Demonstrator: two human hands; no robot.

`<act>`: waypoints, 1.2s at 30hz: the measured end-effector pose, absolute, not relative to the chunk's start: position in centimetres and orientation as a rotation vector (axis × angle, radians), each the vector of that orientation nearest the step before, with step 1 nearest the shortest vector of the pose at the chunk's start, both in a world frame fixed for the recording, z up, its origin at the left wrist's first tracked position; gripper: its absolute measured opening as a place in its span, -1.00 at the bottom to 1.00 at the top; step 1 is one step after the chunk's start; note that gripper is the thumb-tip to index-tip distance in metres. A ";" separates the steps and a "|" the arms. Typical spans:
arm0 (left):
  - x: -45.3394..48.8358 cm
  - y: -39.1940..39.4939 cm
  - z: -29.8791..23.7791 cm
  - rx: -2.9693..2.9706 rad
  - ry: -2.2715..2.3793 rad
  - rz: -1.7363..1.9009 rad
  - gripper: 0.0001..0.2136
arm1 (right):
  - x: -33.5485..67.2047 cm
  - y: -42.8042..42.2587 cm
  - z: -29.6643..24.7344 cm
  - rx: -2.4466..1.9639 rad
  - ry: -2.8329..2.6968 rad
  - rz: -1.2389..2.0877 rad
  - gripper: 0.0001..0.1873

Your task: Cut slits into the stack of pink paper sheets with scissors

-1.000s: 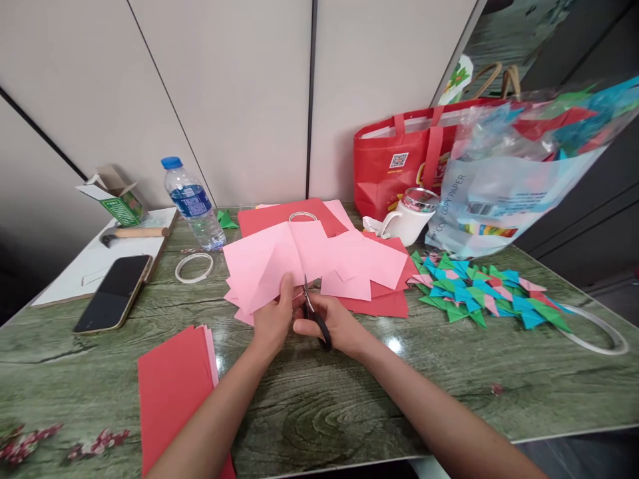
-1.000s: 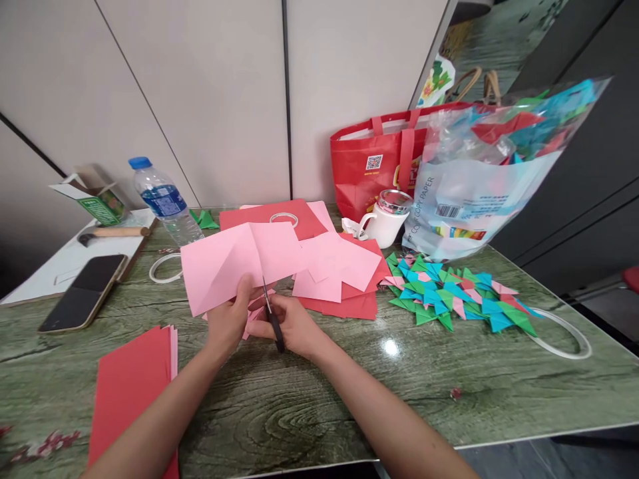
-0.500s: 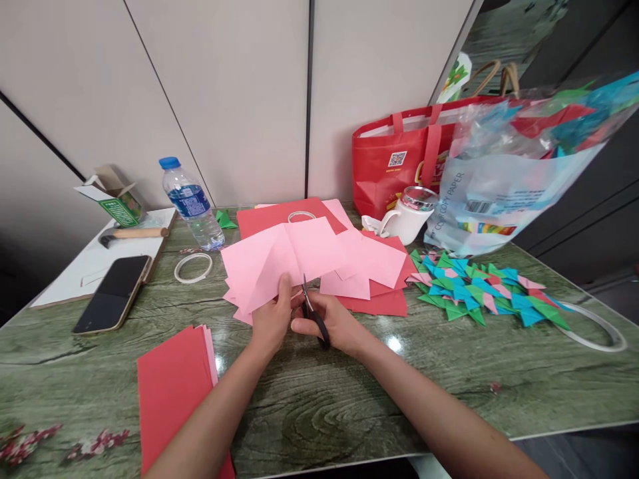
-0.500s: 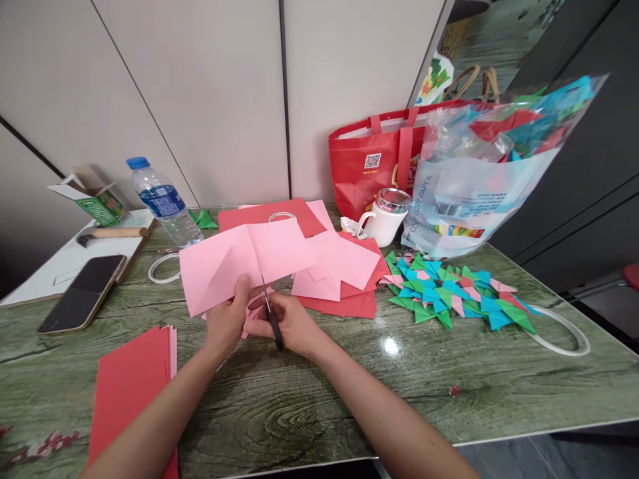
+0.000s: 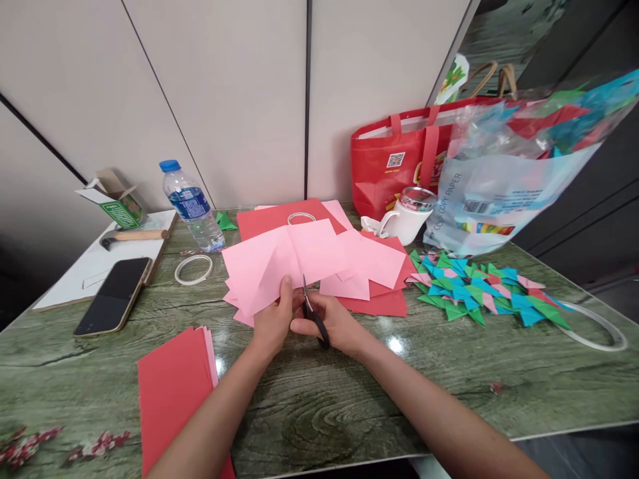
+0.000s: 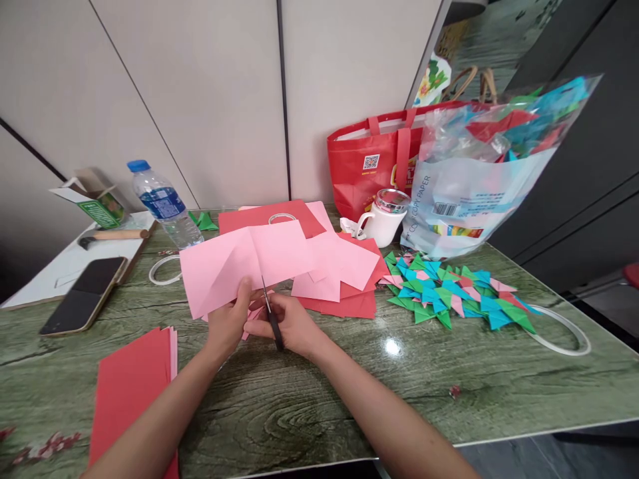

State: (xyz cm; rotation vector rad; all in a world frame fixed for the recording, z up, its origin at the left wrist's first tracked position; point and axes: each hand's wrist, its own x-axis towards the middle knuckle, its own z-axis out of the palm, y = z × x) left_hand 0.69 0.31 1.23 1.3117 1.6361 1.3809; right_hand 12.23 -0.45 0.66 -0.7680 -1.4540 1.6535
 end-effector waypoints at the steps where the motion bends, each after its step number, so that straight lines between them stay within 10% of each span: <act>1: 0.8 0.3 1.3 1.292 1.625 1.380 -0.72 | 12.2 -0.4 0.6 -0.775 -1.457 1.652 -0.50; 36: 0.6 0.3 1.9 1.226 1.706 1.380 -0.76 | 12.1 -0.3 0.0 -0.874 -1.493 1.541 -0.57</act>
